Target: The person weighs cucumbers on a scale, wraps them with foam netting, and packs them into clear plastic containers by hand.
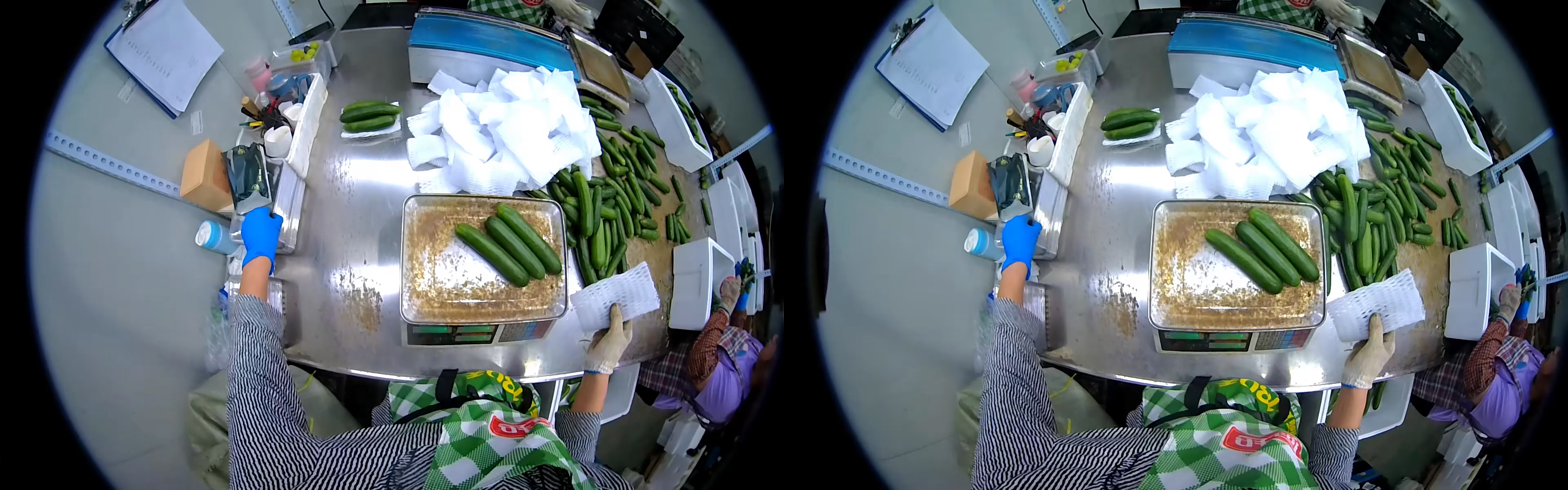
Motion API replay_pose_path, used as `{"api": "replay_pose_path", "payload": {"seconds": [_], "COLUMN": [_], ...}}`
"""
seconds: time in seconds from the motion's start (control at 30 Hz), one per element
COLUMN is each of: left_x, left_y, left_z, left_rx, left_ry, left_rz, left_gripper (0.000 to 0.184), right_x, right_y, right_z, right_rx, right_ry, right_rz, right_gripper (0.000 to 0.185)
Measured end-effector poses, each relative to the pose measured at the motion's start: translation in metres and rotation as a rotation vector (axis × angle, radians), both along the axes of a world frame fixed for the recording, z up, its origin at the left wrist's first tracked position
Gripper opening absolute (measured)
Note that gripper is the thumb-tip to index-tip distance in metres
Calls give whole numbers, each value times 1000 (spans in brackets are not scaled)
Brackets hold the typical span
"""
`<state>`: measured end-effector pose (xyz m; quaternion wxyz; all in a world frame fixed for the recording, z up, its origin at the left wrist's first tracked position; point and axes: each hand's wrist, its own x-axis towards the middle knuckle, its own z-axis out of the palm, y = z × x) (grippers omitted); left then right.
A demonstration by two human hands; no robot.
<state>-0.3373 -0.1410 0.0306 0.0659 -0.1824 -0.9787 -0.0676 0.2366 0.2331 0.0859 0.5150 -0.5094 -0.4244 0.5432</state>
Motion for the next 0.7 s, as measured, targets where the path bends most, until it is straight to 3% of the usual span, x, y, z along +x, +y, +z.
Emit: {"api": "replay_pose_path", "payload": {"seconds": [0.1, 0.2, 0.3, 0.4, 0.53, 0.7], "left_x": [-4, -11, -10, -13, -8, 28], "left_y": [1, -7, -14, -15, -27, -24], "left_z": [-8, -8, 9, 11, 36, 83], "left_rx": [-27, 111, 248, 0, -58, -28], "left_ry": [103, 74, -94, 23, 212, 157], "left_rz": [-37, -69, -54, -21, -15, -112], "left_gripper": [26, 26, 25, 29, 29, 36], "right_x": [-5, -7, 0, 8, 22, 26], "right_y": [2, 4, 5, 6, 12, 26], "right_z": [4, 3, -2, -4, -6, -14], "right_rx": [11, 28, 23, 6, -22, -134], "right_ry": [8, 39, 66, 94, 98, 49], "right_rz": [18, 14, 9, -9, -23, 5], "right_gripper": [35, 35, 36, 36, 37, 43]}}
